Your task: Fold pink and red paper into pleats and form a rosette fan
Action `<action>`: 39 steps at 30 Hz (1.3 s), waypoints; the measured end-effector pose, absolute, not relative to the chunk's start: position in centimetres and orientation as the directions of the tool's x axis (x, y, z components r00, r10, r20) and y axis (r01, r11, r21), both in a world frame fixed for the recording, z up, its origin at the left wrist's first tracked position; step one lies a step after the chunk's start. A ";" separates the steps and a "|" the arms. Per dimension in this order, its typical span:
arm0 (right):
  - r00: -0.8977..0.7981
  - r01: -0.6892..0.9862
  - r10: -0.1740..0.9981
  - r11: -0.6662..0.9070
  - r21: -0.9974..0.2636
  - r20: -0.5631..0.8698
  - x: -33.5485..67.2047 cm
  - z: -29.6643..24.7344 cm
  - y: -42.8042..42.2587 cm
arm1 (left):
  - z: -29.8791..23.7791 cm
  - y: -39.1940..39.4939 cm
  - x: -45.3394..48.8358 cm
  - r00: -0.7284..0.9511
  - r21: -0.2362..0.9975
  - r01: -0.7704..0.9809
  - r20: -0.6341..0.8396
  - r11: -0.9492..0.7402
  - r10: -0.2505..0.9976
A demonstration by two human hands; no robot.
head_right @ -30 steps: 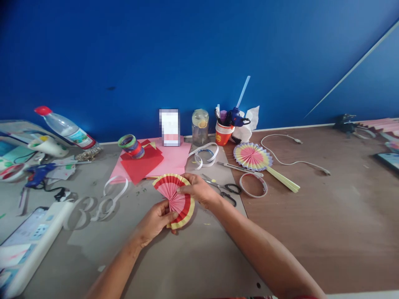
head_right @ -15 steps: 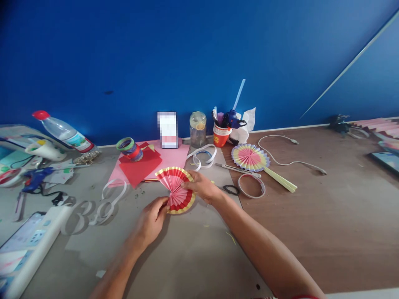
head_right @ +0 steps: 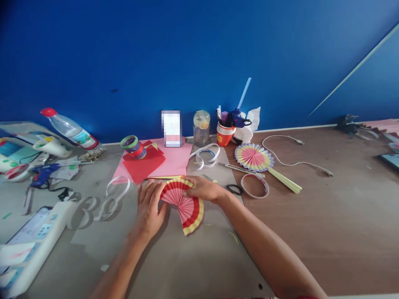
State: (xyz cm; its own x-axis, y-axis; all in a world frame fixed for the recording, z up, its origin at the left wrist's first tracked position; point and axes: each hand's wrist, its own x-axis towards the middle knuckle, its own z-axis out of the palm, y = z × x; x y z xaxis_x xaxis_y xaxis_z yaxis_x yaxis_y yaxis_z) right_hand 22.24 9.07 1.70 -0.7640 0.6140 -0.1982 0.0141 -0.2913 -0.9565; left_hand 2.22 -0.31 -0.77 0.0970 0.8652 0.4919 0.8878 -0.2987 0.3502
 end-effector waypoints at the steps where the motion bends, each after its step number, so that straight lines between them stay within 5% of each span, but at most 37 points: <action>1: -0.761 0.009 0.616 -0.303 -0.953 -0.203 22.3 1.6 9.2 | -0.8 -0.3 2.2 0.060 0.434 0.853 0.470 -0.290 0.881; 5: -0.606 0.068 0.767 -0.213 -0.975 -0.210 22.4 1.1 9.8 | -0.5 -0.3 2.2 -0.077 0.895 0.429 0.173 -0.124 0.982; 7: -0.532 0.112 0.826 -0.154 -0.982 -0.190 22.4 1.0 10.0 | -0.3 -0.2 2.3 -0.082 0.990 0.135 -0.016 0.027 0.997; 12: -0.458 -0.015 0.877 -0.170 -0.985 -0.144 22.1 2.0 9.5 | -0.5 0.6 2.6 -0.329 0.977 -0.191 -0.153 0.094 0.932; 17: -0.507 -0.128 0.801 -0.435 -0.891 -0.318 22.4 3.1 8.4 | -0.7 1.3 2.4 -0.414 0.955 -0.295 -0.100 -0.030 0.905; 21: -0.612 -0.098 0.725 -0.466 -0.879 -0.316 22.2 2.7 7.5 | -0.5 1.2 2.4 -0.430 0.930 -0.358 -0.090 -0.079 0.899; 31: -0.232 -0.216 0.970 -0.120 -0.969 -0.069 19.8 1.0 6.1 | 1.0 0.5 2.6 -0.020 0.743 -0.615 -0.350 0.265 0.936; 39: -0.336 -0.316 0.936 -0.216 -0.924 -0.104 19.2 0.9 5.3 | 1.3 0.2 2.3 0.016 0.702 -0.633 -0.411 0.327 0.912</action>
State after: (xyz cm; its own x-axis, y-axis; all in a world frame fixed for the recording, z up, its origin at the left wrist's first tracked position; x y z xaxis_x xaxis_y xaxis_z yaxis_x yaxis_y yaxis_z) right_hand 19.23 5.35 0.85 -0.3358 0.9362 -0.1040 -0.3158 -0.2159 -0.9239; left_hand 2.31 0.17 1.25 0.0161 0.9116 -0.4107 -0.6329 0.3273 0.7016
